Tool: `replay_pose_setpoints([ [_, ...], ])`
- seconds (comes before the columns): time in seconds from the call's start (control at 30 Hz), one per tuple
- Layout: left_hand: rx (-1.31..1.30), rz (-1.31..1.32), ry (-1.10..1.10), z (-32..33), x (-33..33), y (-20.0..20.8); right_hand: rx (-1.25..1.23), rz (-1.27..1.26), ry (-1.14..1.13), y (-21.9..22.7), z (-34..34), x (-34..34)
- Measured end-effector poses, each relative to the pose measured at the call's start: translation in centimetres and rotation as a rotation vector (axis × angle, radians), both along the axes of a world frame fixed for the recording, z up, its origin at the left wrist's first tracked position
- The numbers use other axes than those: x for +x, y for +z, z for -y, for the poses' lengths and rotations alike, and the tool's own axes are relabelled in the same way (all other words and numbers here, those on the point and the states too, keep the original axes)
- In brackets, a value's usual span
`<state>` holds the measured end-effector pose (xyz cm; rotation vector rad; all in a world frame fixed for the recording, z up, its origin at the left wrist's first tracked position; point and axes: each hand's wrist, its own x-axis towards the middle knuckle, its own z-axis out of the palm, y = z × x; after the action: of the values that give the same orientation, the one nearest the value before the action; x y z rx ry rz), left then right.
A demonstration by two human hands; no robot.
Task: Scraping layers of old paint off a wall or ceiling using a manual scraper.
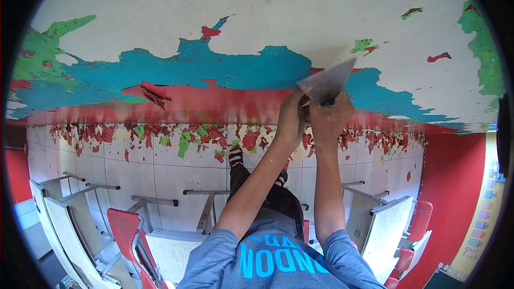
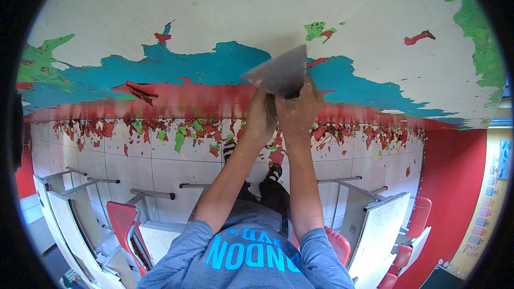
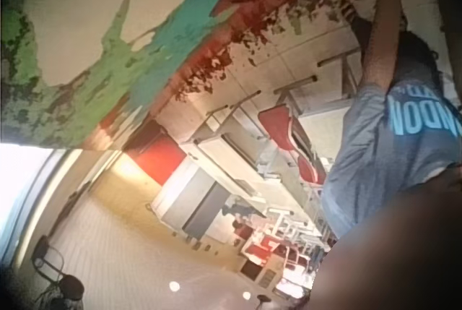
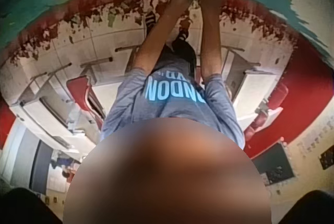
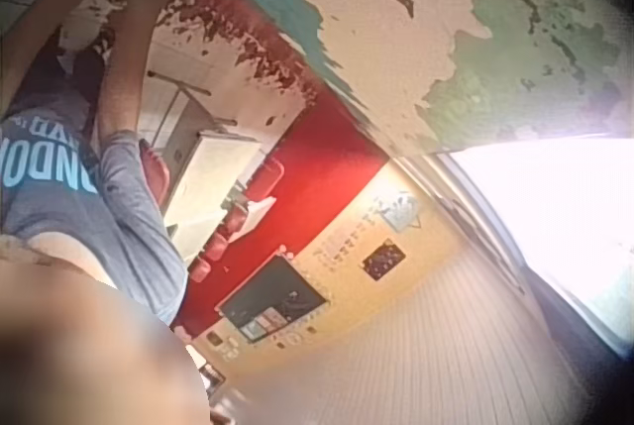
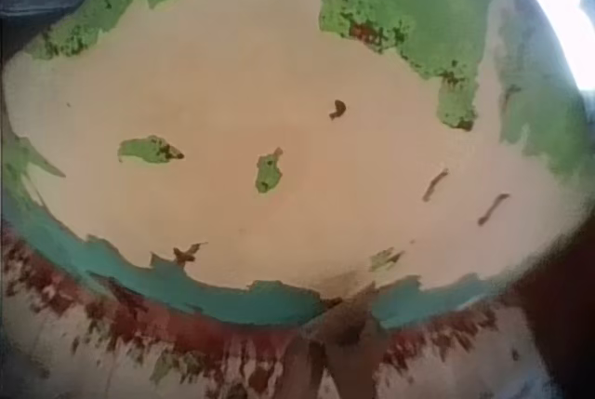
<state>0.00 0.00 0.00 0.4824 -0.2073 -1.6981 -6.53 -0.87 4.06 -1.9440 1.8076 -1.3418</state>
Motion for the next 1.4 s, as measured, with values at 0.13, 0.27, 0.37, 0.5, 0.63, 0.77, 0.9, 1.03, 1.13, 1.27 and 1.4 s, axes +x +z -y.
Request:
replay_pose_setpoints([
  [0.13,0.124,-0.006,-0.062,0.8,-0.7,2.1,-0.151,0.126,0.049,-0.8,0.3,-0.5],
  [0.27,0.177,-0.184,-0.084,0.9,-1.4,2.1,-0.236,0.117,0.013,-1.7,0.0,-1.1],
  [0.37,0.093,-0.159,-0.232,0.6,-1.3,0.6,-0.34,0.168,-0.012,-2.3,-0.3,-1.6],
  [0.5,0.01,-0.159,-0.274,0.5,-1.2,-0.6,-0.296,0.409,-0.001,-2.3,-1.5,-1.3],
  [0.63,0.104,-0.019,-0.19,0.3,-1.8,-0.1,-0.232,0.073,-0.078,-0.4,-1.1,-1.6],
  [0.77,0.124,-0.023,-0.09,0.4,-2.5,0.3,-0.28,-0.074,-0.022,0.2,0.6,-1.4],
  [0.9,0.171,-0.039,-0.017,0.3,-2.6,0.1,-0.302,-0.107,0.098,0.0,0.8,-2.0],
  [1.03,0.151,0.005,-0.109,0.2,-2.2,0.2,-0.415,-0.166,0.193,-0.5,1.6,-2.8],
  [1.13,-0.026,0.495,0.028,0.1,-0.8,0.9,-0.529,-0.163,0.16,-1.2,2.1,-2.8],
  [1.27,0.037,0.9,0.278,-0.4,1.1,2.7,-0.589,-0.148,0.129,-1.7,2.0,-2.7],
  [1.4,-0.056,0.744,0.257,0.6,0.5,4.8,-0.552,-0.12,0.155,-1.6,1.7,-3.0],
])
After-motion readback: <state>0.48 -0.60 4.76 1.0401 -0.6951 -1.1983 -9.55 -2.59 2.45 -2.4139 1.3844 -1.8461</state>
